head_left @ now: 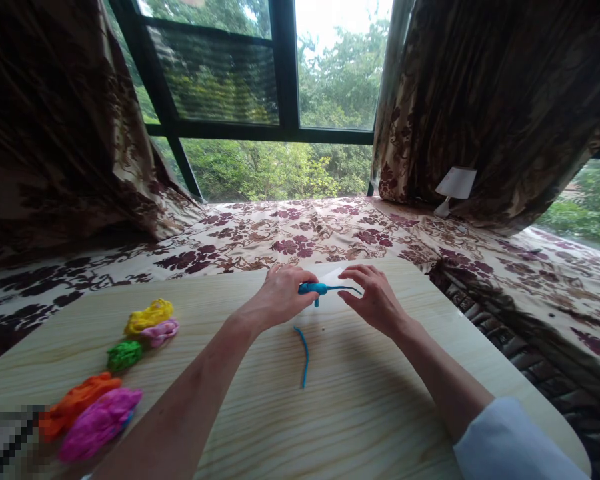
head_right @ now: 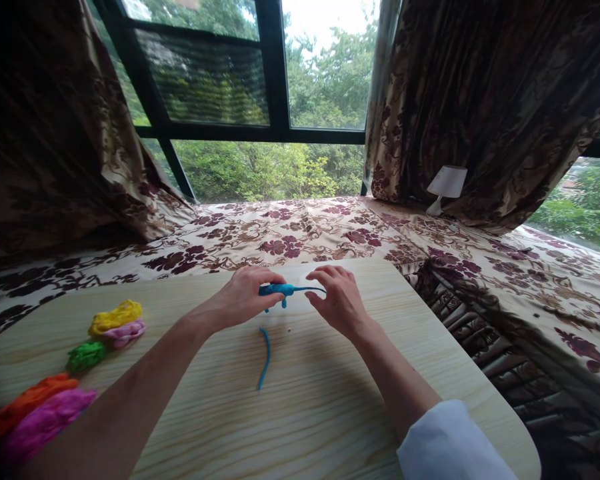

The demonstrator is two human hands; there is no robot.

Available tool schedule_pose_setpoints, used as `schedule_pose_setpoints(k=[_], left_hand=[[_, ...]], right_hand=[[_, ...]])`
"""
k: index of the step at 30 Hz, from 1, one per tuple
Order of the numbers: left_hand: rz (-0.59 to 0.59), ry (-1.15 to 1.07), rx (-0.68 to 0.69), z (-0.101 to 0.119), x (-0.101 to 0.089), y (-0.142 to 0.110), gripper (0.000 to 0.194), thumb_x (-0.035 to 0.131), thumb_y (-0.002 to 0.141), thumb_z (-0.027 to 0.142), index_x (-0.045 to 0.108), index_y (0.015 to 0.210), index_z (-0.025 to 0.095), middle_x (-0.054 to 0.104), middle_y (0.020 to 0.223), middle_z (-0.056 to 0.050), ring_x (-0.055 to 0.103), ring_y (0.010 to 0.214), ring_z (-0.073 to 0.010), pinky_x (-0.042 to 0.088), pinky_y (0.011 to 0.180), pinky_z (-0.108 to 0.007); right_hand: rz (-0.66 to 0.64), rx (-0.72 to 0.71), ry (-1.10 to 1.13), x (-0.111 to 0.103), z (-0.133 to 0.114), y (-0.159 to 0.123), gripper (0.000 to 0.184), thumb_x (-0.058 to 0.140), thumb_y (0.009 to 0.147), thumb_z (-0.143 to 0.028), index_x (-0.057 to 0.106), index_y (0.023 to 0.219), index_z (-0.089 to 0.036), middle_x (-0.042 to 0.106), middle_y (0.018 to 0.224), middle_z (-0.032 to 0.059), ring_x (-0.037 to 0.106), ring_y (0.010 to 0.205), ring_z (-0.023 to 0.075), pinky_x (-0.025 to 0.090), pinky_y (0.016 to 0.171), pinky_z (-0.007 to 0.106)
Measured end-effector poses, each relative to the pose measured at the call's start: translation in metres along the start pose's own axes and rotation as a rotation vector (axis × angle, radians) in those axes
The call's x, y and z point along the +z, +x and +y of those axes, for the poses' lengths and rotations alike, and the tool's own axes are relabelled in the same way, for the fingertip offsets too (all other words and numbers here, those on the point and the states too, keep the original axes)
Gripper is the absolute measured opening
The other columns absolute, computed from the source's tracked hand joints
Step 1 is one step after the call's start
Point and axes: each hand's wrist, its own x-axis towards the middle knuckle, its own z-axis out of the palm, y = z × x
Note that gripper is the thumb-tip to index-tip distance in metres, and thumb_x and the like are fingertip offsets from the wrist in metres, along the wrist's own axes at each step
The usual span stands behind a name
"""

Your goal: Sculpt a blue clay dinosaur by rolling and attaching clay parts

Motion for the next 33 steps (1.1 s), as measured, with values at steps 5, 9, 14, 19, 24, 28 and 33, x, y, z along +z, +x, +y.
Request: schedule_pose_setpoints(k=[5, 9, 14, 19, 24, 28, 33], left_hand=[[-0.002, 0.006, -0.007, -0.002, 0.001, 0.001, 0.020, 0.055, 0.074, 0.036, 0.067, 0.086, 0.026, 0.065, 0.080, 0.000, 0.055, 0.087, -0.0198, 0.037, 0.084, -0.034], [0.015, 0.039, -0.001, -0.007, 0.005, 0.000, 0.020, 0.055, 0.074, 0.035, 0.066, 0.089, 0.027, 0.065, 0.083, -0.001, 0.054, 0.089, -0.0205, 0.034, 0.089, -0.038], [0.085, 0.143, -0.044, -0.011, 0.010, -0.015, 0.022, 0.055, 0.075, 0.032, 0.064, 0.094, 0.026, 0.063, 0.093, -0.003, 0.051, 0.099, -0.0229, 0.026, 0.098, -0.045], [0.135, 0.206, -0.044, -0.007, 0.012, -0.027, 0.023, 0.051, 0.078, 0.029, 0.062, 0.099, 0.027, 0.062, 0.095, -0.004, 0.049, 0.102, -0.0227, 0.019, 0.103, -0.047], [0.125, 0.157, -0.031, -0.008, 0.015, -0.027, 0.029, 0.052, 0.077, 0.028, 0.060, 0.105, 0.026, 0.061, 0.098, -0.004, 0.049, 0.103, -0.0231, 0.020, 0.103, -0.048], [0.132, 0.108, -0.064, -0.015, 0.015, -0.032, 0.031, 0.051, 0.077, 0.029, 0.058, 0.107, 0.025, 0.062, 0.101, -0.005, 0.050, 0.103, -0.0229, 0.024, 0.101, -0.046], [0.206, 0.089, -0.085, -0.019, 0.012, -0.047, 0.023, 0.048, 0.080, 0.027, 0.060, 0.100, 0.024, 0.063, 0.097, -0.003, 0.052, 0.096, -0.0201, 0.024, 0.102, -0.044]], right_hand=[[-0.015, 0.011, -0.032, -0.001, 0.005, -0.001, 0.006, 0.060, 0.079, -0.025, 0.064, 0.082, -0.025, 0.062, 0.098, 0.0025, 0.052, 0.096, 0.0210, 0.036, 0.084, 0.038], [-0.028, 0.034, -0.066, -0.001, 0.009, -0.002, 0.032, 0.066, 0.072, -0.029, 0.060, 0.104, -0.024, 0.058, 0.108, 0.0057, 0.049, 0.103, 0.0248, 0.036, 0.086, 0.041], [-0.053, 0.021, -0.075, 0.001, 0.006, -0.006, 0.025, 0.063, 0.074, -0.024, 0.062, 0.099, -0.025, 0.058, 0.104, 0.0060, 0.051, 0.098, 0.0241, 0.038, 0.083, 0.041], [-0.075, -0.025, -0.039, 0.008, -0.003, -0.009, 0.020, 0.061, 0.077, -0.023, 0.063, 0.097, -0.026, 0.059, 0.100, 0.0054, 0.052, 0.095, 0.0231, 0.039, 0.082, 0.040], [-0.069, -0.013, -0.030, 0.012, -0.002, -0.010, 0.025, 0.059, 0.078, -0.022, 0.061, 0.103, -0.025, 0.060, 0.103, 0.0059, 0.052, 0.095, 0.0236, 0.039, 0.083, 0.040], [-0.073, -0.012, -0.025, 0.011, -0.003, -0.010, 0.021, 0.054, 0.081, -0.020, 0.062, 0.100, -0.025, 0.061, 0.100, 0.0047, 0.053, 0.093, 0.0217, 0.040, 0.082, 0.038], [-0.039, 0.008, 0.045, 0.005, -0.011, -0.005, 0.022, 0.046, 0.086, -0.020, 0.063, 0.099, -0.025, 0.061, 0.098, 0.0050, 0.054, 0.092, 0.0202, 0.041, 0.082, 0.036]])
